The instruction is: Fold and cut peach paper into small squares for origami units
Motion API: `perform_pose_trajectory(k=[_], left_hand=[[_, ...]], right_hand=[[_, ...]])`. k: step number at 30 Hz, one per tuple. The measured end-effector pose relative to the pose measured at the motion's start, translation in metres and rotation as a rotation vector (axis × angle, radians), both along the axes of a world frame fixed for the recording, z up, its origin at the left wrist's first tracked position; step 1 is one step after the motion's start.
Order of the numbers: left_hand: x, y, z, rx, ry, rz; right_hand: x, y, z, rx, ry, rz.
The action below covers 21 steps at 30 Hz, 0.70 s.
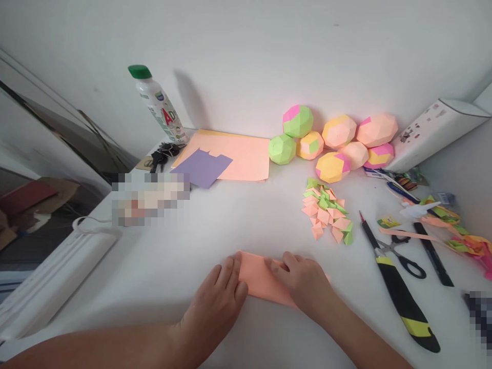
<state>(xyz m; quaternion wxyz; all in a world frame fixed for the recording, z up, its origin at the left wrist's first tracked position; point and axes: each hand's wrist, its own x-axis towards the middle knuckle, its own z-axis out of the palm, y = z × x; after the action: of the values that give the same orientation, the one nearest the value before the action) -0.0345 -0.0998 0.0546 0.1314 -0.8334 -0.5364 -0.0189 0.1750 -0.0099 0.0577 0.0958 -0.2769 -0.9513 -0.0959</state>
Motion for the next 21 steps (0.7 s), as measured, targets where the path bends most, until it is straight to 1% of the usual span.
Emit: perform_pose_trajectory(k=[7,14,16,21], left_hand=[[-0.0001,0.0014,0.0005,0.002,-0.007,-0.007],[-0.0014,0.0054,0.0043,-0.040,0.011,0.000],[-0.0013,0.0055,0.0042,-0.036,0.016,0.010],[-0.0036,0.0055,0.0016,-0.016,0.070,-0.016]], right_hand=[[-0.0003,0.0000,0.0015,0.008,-0.007,0.004],[0.0014,0.0011,-0.0028,0.010,-0.007,0.004],[0.0013,0.0012,-0.0033,0.015,-0.007,0.009],[-0.0007,0.0001,-0.0008,-0.006,-0.016,-0.002]])
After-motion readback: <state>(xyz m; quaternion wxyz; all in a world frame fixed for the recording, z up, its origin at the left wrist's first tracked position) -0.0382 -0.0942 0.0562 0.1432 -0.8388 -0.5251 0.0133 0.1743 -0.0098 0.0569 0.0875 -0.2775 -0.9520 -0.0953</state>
